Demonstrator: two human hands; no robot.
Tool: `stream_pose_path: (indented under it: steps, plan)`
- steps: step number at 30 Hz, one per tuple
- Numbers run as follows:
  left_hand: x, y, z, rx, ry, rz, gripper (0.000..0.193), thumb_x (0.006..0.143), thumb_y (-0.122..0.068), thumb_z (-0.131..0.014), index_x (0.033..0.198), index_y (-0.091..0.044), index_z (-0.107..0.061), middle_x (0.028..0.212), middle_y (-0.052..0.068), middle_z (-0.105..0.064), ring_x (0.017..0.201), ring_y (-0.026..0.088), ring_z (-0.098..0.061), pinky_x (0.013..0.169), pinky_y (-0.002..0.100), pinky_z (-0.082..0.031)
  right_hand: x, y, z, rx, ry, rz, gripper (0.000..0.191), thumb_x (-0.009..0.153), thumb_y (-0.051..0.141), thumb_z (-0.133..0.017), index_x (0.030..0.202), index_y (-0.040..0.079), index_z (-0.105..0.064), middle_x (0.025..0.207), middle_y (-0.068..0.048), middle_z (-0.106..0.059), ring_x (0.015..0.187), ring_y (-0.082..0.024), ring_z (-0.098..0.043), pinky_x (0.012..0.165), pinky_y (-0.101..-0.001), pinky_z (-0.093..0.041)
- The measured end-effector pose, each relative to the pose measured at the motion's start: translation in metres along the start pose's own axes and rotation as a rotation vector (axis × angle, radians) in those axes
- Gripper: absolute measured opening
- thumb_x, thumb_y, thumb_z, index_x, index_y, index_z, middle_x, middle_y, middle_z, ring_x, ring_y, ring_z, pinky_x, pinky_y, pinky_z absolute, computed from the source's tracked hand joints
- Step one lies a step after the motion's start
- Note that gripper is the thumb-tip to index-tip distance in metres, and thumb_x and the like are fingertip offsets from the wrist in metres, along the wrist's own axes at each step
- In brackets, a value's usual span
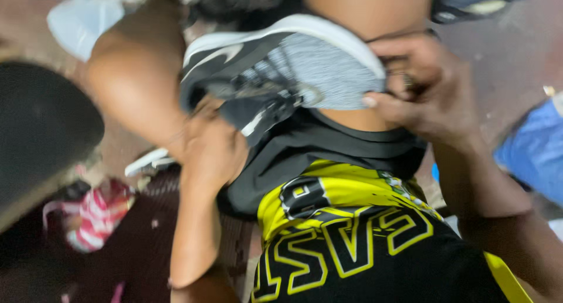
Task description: The person sits cross-legged and sews the upper of a black and white sneaker using a needle and thread. They repeatedly push the needle through the fabric, pull the thread, and reposition the shoe to continue stitching.
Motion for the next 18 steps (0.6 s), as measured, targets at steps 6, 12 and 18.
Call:
stream_pose_path:
  steps: [6,12,18]
  plan:
    - [0.014,-0.013,-0.001,-0.377,-0.005,0.033,0.018,0.087,-0.009,-0.071,0.101,0.001,-0.073,0.101,0.019,-0.074,0.098,0.039,-0.070,0.090,0.045,-0.053,-0.004,0.016,0.011,0.027,0.105,0.167,0.055,0.089,-0.006,-0.080,0.139,-0.003,-0.057,0.072,0.008,-0.039,0.060,0.002,-0.036,0.058,-0.0149,-0.028]
    - [0.017,-0.005,-0.021,-0.550,-0.083,0.153,0.019,0.087,-0.006,-0.077,0.103,0.002,-0.072,0.099,0.010,-0.076,0.090,0.019,-0.072,0.084,0.033,-0.055,-0.013,0.026,0.021,-0.264,0.177,0.124,0.091,0.083,0.022,-0.084,0.155,-0.001,-0.036,0.078,0.004,-0.059,0.066,-0.005,-0.054,0.060,-0.0245,-0.046]
    - [0.012,0.010,-0.034,-0.614,-0.081,0.236,0.017,0.088,-0.004,-0.077,0.103,0.003,-0.072,0.099,0.004,-0.075,0.090,0.012,-0.067,0.083,0.029,-0.054,-0.022,-0.005,0.043,-0.792,0.412,-0.123,0.118,0.072,0.050,-0.078,0.164,0.014,-0.015,0.067,-0.002,-0.064,0.049,-0.017,-0.058,0.049,-0.0377,-0.052]
Point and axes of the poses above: each hand's wrist, its own x-axis towards the middle knuckle, its own z-axis out of the back of the hand, y = z × x, the point moved 9 cm from there along x, towards the middle knuckle
